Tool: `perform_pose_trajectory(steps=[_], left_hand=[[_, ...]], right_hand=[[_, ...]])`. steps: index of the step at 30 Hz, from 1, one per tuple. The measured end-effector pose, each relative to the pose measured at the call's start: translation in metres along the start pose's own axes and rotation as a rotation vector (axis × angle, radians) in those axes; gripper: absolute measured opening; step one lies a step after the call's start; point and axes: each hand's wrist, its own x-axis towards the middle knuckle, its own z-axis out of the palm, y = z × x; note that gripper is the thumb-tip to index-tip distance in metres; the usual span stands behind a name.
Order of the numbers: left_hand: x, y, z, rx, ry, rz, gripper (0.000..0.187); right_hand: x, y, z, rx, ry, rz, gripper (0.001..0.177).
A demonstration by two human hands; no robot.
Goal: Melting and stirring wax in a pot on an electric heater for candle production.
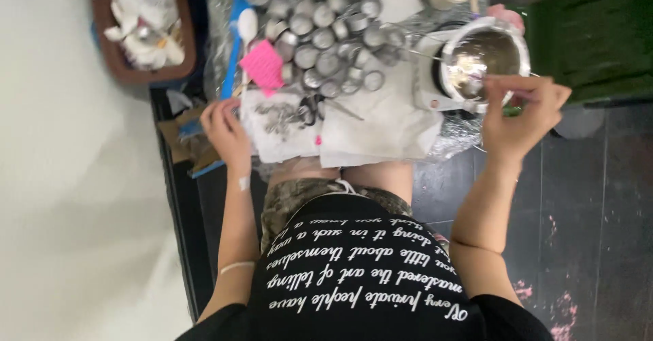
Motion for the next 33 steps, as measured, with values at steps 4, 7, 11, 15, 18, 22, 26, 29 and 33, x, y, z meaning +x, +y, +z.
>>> perform_pose_trajectory(steps=[4,7,11,15,18,22,26,29,33], left_hand=[[-0.006,-0.003,-0.002,-0.074,-0.003,-0.091,0.017],[-0.002,0.002,-0.005,0.054,0.080,0.016,0.013],[0.002,0.004,-0.007,-0.121,0.066,-0.038,0.017],[0.001,-0.004,-0.005,-0.202,0.072,-0.075,0.017],[0.003,-0.006,-0.007,-0.132,0.031,-0.036,0.019],[0.003,-0.003,-0.007,-0.117,0.034,-0.015,0.021],[0.002,0.001,-0.006,-0.150,0.031,-0.086,0.019],[0.003,0.010,-0.013,-0.180,0.011,-0.124,0.020],[0.010,0.011,-0.025,-0.301,-0.034,-0.127,0.021]], right_hand=[[-0.027,-0.072,0.056,0.084,-0.081,-0.223,0.021],[-0.054,-0.105,0.115,0.444,-0.298,-0.166,0.022],[-0.078,-0.153,0.166,0.450,-0.420,-0.361,0.021],[-0.093,-0.160,0.195,0.454,-0.500,-0.414,0.018],[-0.091,-0.158,0.195,0.434,-0.506,-0.455,0.018],[-0.087,-0.142,0.175,0.453,-0.546,-0.278,0.017],[-0.105,-0.101,0.168,0.582,-0.382,-0.041,0.019],[-0.121,-0.067,0.165,0.643,-0.336,0.173,0.017],[-0.123,-0.044,0.148,0.683,-0.388,0.476,0.013]])
